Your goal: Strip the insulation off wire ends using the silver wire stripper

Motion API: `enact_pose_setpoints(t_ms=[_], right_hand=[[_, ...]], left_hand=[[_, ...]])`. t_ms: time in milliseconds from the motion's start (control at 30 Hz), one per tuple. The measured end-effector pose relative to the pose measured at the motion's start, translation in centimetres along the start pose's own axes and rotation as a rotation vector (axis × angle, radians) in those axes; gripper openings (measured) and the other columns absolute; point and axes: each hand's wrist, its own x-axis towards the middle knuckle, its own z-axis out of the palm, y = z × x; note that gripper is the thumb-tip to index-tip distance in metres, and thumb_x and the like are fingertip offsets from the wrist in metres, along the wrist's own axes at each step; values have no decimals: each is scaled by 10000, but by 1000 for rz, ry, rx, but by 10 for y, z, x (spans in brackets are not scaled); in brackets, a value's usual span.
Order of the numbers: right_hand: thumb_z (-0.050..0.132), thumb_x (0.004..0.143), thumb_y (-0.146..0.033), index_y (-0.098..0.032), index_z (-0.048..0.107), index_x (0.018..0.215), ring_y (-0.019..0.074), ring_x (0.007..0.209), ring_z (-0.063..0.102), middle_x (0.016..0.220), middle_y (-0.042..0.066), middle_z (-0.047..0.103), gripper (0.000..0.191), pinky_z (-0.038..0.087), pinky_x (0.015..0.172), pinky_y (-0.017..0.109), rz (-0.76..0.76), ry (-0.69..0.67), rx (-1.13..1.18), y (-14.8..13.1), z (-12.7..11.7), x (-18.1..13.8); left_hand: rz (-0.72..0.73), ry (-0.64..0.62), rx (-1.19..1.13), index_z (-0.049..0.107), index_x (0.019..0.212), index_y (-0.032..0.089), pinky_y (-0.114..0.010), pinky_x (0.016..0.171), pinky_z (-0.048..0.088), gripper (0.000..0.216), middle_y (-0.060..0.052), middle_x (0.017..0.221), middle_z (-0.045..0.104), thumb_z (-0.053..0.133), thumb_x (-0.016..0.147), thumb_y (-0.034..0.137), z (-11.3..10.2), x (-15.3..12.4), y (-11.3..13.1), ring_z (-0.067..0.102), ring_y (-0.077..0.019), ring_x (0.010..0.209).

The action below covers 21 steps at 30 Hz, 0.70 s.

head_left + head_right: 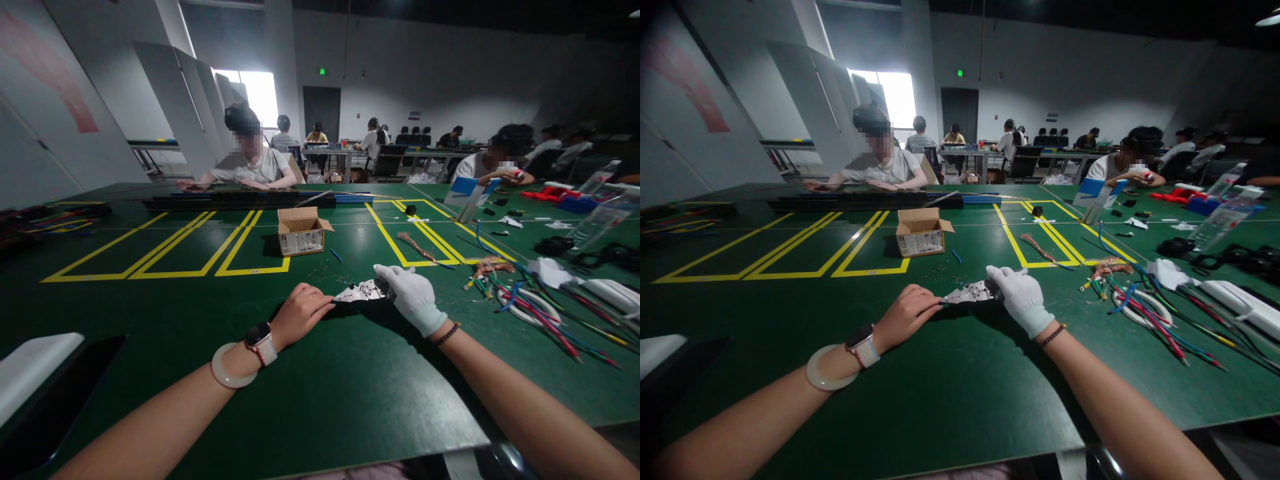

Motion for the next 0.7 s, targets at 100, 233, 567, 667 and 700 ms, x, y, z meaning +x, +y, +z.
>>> enact_pose_setpoints(t_ms=[100,233,567,667,700], right_hand=[[401,876,-103,-249,520,1306,147,700,581,1032,28,670,470,312,553,273,-3,35,13,2,0,-1],[394,861,-79,-237,528,1304,142,688,573,1007,25,674,489,314,557,272,-14,66,28,2,1,-1],[417,872,-118,-247,536,1306,142,722,588,1059,19,670,468,327,561,266,-3,83,49,1,0,-2],[401,869,-106,-253,517,1326,142,733,593,1059,20,668,493,334,567,261,3,78,66,1,1,-2],[396,867,-101,-258,507,1334,142,733,594,1063,19,667,505,335,568,259,5,76,72,1,2,-2]], left_hand=[[26,-12,-3,666,987,139,-357,778,459,204,-66,908,725,493,956,242,-1,0,3,636,-187,828],[34,1,-10,652,1038,128,-367,792,478,205,-79,966,728,491,954,224,-3,1,4,648,-196,869],[-26,-13,-64,655,1069,128,-351,771,523,273,-94,961,731,435,978,263,-1,-2,2,659,-195,853],[-61,-12,-80,671,1033,137,-335,720,529,276,-75,875,733,446,974,287,0,-2,1,649,-187,775],[-67,-12,-91,674,1026,140,-332,717,531,273,-73,873,734,451,973,288,-1,-2,1,649,-185,773]])
